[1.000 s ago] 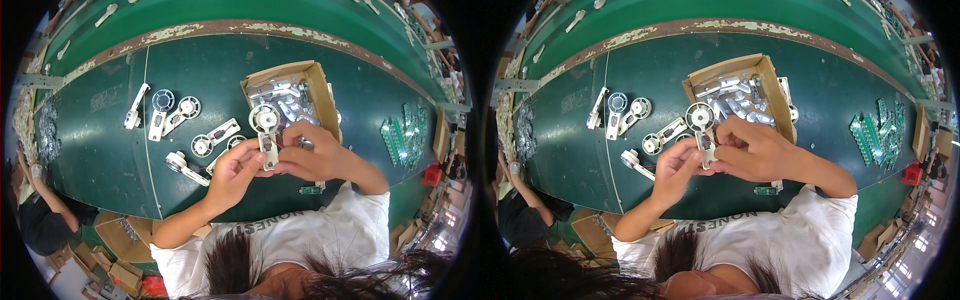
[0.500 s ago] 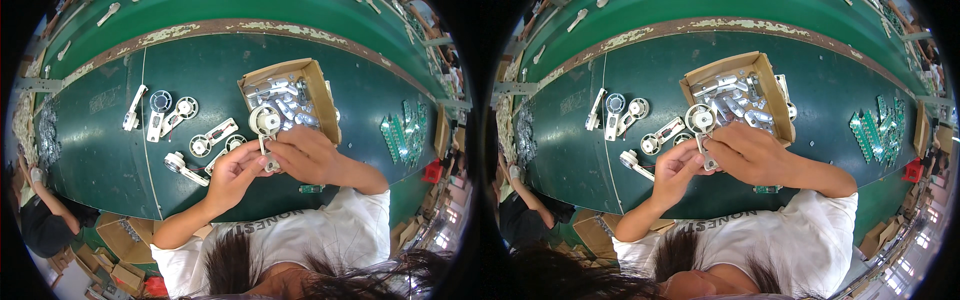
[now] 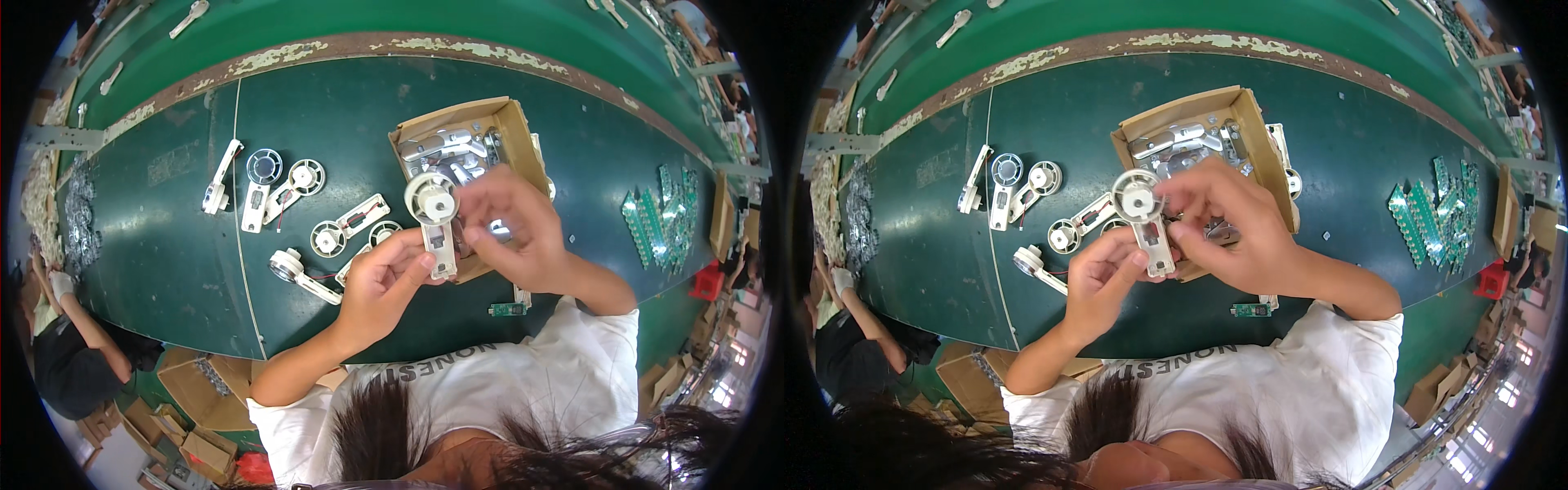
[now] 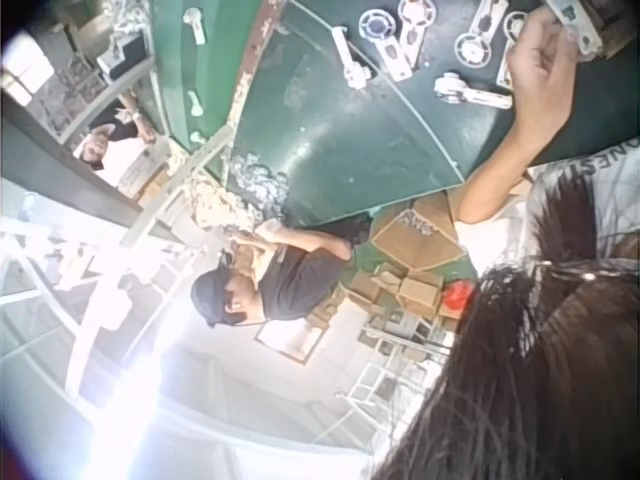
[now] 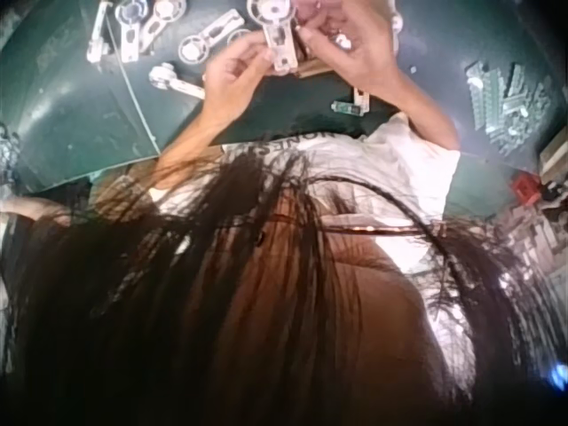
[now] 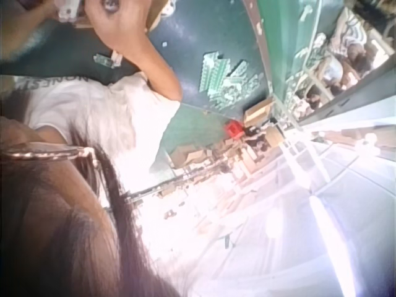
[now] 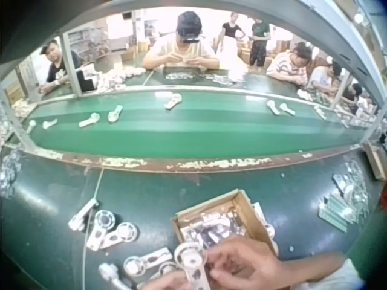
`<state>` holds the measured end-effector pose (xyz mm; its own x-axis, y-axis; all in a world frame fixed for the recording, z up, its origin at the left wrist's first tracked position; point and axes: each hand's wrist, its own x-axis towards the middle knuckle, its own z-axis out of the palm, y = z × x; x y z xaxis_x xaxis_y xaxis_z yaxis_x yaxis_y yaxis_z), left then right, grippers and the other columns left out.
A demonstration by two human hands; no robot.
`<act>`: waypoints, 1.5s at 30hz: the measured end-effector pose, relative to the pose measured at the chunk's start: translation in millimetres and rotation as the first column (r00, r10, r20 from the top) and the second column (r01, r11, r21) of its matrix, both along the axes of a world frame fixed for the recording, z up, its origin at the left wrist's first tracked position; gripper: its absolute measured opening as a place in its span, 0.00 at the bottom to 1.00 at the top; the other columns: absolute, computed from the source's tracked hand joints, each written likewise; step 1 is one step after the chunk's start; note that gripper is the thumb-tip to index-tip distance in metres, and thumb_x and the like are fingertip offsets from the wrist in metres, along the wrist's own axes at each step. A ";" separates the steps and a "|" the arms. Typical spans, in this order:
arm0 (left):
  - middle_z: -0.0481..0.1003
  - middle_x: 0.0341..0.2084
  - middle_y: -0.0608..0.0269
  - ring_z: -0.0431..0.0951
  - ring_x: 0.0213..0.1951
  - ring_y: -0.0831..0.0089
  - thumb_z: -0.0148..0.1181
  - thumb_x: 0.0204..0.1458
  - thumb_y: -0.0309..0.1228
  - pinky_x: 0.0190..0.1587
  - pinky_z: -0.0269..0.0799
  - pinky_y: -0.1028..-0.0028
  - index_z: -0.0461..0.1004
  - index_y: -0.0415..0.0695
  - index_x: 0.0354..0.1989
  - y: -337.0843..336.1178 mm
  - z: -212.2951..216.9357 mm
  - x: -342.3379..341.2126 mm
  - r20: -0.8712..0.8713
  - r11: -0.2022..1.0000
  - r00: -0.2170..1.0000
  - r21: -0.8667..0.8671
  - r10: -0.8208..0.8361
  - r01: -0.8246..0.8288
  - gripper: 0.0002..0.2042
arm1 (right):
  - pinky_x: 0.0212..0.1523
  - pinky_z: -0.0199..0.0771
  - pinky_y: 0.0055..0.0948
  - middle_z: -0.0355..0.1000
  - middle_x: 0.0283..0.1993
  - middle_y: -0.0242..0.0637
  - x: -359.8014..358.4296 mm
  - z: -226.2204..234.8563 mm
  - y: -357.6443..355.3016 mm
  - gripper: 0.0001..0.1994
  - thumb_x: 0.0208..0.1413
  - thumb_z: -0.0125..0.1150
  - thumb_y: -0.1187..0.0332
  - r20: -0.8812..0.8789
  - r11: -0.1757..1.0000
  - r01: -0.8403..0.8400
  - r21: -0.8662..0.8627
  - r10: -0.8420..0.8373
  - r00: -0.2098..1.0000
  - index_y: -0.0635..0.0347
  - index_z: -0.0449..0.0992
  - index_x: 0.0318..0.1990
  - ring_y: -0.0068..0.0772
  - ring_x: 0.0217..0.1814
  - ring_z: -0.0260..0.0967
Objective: The person assembles handheld fan components by inserting metal pieces and motor parts into plastic housings by hand, then places the assembled units onto the conveyor belt.
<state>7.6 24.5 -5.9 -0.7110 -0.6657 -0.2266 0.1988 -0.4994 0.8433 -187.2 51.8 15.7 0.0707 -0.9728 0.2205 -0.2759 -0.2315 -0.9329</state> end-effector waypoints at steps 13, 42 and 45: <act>0.73 0.31 0.58 0.74 0.35 0.76 0.39 0.60 0.28 0.41 0.70 0.76 0.63 0.34 0.44 3.6 -6.6 2.7 0.145 0.927 0.989 -0.364 -0.040 0.091 0.10 | 0.50 0.65 0.25 0.63 0.46 0.33 5.0 8.7 -7.3 0.21 0.49 0.59 0.79 0.472 0.812 -0.304 0.498 0.039 0.880 0.64 0.59 0.51 0.21 0.49 0.62; 0.65 0.49 0.55 0.68 0.50 0.70 0.44 0.58 0.27 0.48 0.68 0.69 0.54 0.36 0.58 5.6 -3.2 -2.3 -0.249 0.973 0.953 0.107 -0.170 0.202 0.20 | 0.18 0.61 0.28 0.61 0.18 0.37 12.8 -2.7 -23.4 0.03 0.47 0.48 0.75 -0.324 0.981 -0.001 -0.192 -0.063 0.944 0.65 0.66 0.25 0.32 0.16 0.60; 0.66 0.48 0.54 0.68 0.49 0.71 0.44 0.58 0.27 0.49 0.68 0.69 0.54 0.36 0.58 6.2 -3.5 -2.5 -0.240 0.977 0.958 0.104 -0.155 0.184 0.20 | 0.17 0.61 0.28 0.61 0.18 0.37 12.3 -0.7 -22.6 0.03 0.44 0.48 0.76 -0.359 0.970 -0.009 -0.242 -0.081 0.930 0.66 0.66 0.25 0.34 0.15 0.60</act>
<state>5.1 30.7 -9.4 -0.8534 -0.5079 -0.1172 0.2828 -0.6400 0.7144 -174.9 29.2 15.0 0.1552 -0.8994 0.4087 -0.5982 -0.4148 -0.6856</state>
